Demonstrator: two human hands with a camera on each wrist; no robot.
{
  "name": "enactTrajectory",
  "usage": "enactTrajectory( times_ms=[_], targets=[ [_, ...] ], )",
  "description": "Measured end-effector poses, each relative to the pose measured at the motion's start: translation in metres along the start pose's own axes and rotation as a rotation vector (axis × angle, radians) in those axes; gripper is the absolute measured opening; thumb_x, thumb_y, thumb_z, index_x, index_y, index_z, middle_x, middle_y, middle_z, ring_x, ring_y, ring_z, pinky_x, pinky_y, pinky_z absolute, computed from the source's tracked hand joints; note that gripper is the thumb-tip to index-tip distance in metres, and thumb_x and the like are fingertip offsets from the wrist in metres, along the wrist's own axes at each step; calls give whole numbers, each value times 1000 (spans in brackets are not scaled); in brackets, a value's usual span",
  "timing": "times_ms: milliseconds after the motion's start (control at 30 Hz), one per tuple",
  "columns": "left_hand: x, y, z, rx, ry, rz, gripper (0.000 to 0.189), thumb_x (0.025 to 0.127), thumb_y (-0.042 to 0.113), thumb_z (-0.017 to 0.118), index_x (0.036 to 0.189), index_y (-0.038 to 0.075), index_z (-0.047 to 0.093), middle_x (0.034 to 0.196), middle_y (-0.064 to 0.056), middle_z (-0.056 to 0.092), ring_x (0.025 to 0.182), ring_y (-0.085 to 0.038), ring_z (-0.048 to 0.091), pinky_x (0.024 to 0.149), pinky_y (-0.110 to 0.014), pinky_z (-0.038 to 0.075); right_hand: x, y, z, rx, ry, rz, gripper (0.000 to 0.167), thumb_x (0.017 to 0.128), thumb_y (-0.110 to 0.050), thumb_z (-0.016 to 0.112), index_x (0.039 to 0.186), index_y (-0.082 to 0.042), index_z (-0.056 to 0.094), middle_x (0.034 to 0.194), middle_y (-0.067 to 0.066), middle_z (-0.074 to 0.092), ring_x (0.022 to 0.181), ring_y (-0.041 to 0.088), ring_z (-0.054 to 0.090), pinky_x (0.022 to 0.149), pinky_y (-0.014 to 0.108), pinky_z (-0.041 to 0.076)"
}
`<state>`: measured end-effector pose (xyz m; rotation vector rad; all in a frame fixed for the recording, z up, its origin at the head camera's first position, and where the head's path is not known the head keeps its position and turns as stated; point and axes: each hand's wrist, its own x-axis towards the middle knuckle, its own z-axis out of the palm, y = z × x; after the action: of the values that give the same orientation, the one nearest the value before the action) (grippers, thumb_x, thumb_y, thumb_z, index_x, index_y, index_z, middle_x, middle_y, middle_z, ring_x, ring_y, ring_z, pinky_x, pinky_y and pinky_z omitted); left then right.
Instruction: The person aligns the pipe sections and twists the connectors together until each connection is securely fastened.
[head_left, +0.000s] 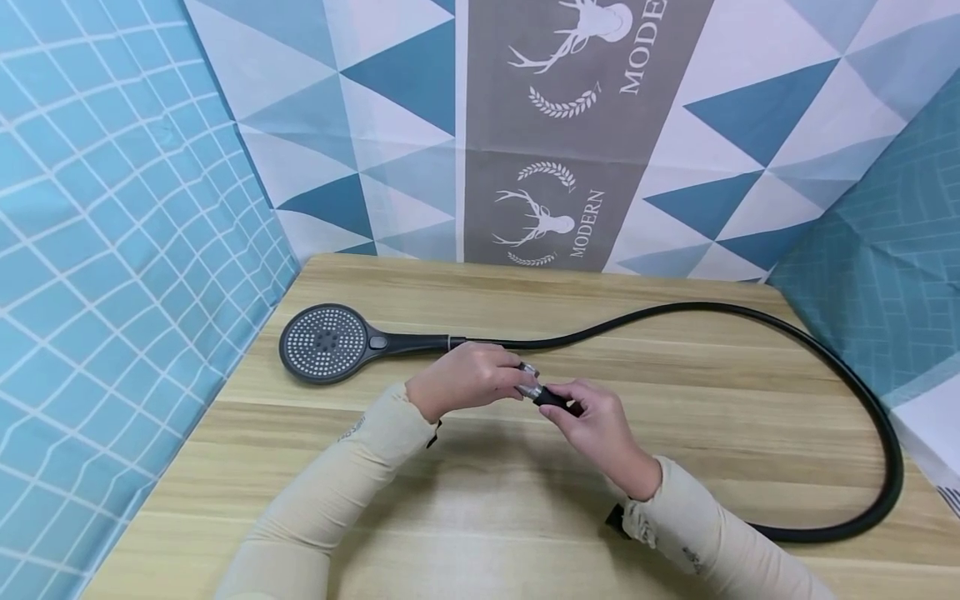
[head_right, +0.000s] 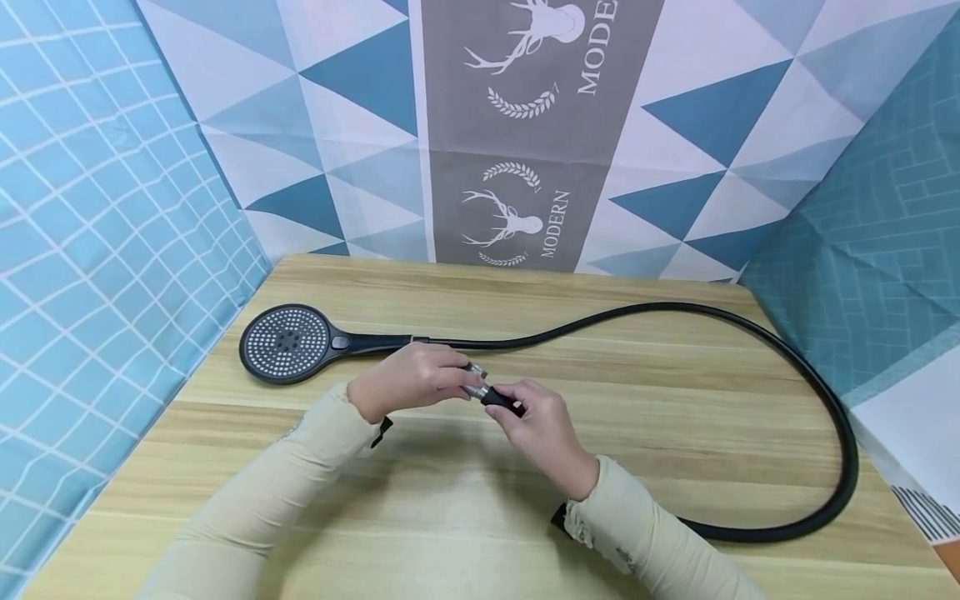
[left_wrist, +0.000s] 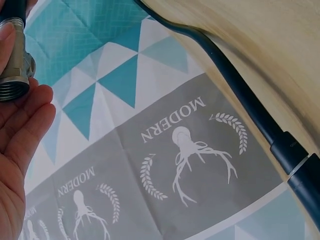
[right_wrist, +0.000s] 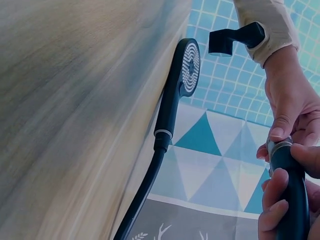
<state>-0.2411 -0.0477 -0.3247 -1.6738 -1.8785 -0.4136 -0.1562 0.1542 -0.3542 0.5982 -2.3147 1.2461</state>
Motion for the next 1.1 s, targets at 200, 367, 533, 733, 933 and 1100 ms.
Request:
enactTrajectory(
  times_ms=[200,367,533,733,933,1100],
  targets=[
    [-1,1,2,-13,-6,-6,19,74,20,82,91,14,74,89,3,71,80,-10,67,77,-21,52,0,-4,0,6,-42,161,44,69,9,80,110,7,63,91,11,61,60,14,57,51,22,48],
    [-3,2,1,-3,3,-5,20,74,21,82,91,15,75,89,3,71,79,-10,67,76,-21,52,-2,-2,3,-44,-27,84,43,62,11,83,98,2,60,93,13,54,59,17,54,53,23,48],
    [-2,1,-1,15,13,7,20,75,21,82,92,16,74,89,4,71,80,-10,66,76,-21,52,-2,1,6,-19,49,-56,34,57,15,84,81,1,64,84,8,58,62,15,57,54,20,50],
    [-2,0,0,20,14,18,20,75,21,82,93,15,74,89,3,71,79,-10,67,76,-21,52,-2,2,6,-11,103,-96,32,52,16,85,75,4,67,79,10,62,63,18,60,55,14,49],
    [-1,0,-4,13,13,6,20,75,20,82,93,15,74,90,3,71,80,-10,66,76,-20,52,0,-2,5,-11,98,-89,30,54,15,85,78,5,70,76,8,62,62,16,59,54,13,47],
    [-2,1,-4,3,-4,0,19,76,20,81,94,14,74,91,2,71,81,-11,67,77,-21,52,1,-4,3,-1,85,-69,28,56,15,84,79,5,72,74,7,62,61,11,57,52,14,46]
  ],
)
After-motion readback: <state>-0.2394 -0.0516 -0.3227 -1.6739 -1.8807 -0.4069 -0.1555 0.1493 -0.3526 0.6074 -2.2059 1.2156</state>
